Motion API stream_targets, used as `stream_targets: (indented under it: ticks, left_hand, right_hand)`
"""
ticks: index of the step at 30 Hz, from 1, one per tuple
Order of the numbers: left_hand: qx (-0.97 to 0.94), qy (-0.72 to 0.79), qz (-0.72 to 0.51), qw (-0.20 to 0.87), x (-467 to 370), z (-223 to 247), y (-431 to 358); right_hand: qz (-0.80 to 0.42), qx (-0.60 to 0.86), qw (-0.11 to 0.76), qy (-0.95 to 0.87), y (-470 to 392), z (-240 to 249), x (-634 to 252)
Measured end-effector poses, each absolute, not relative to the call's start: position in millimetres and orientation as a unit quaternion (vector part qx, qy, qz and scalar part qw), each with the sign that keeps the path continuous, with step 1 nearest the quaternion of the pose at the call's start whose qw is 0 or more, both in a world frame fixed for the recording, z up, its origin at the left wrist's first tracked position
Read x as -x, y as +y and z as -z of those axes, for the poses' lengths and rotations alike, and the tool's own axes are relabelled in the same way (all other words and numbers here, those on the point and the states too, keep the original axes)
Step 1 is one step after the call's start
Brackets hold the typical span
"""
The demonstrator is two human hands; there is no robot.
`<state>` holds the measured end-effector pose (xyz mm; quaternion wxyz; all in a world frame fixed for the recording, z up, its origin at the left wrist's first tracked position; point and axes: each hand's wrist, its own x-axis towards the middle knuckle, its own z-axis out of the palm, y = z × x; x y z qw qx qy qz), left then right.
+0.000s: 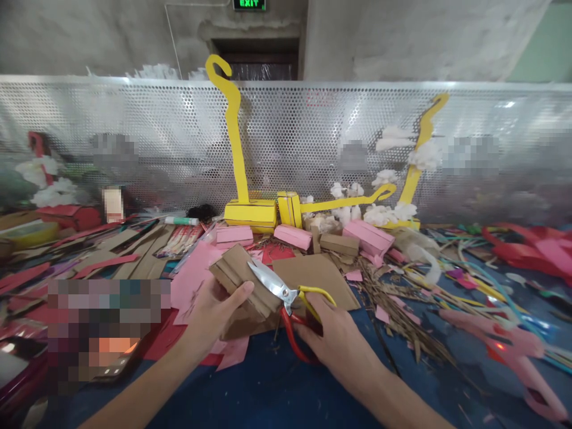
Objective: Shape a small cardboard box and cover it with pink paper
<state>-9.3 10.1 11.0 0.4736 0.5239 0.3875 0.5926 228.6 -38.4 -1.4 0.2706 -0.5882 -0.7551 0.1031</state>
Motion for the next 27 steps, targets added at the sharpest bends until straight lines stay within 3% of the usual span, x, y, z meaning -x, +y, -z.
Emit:
stream_targets:
  ticks: [17,27]
  left_hand:
    - [-0.535,0.401,-0.581,0.464,9.2,-16.4,5.9]
    - [-0.514,0.406,-0.585,0.478,12.2,-11.6,11.0]
  right_hand:
    - [-0.136,0.597,0.243,-0.752,-37.8,0.1,-234.2]
    - [-0.110,0.569,0.289,-0.762,-38.8,-8.6,-236.4]
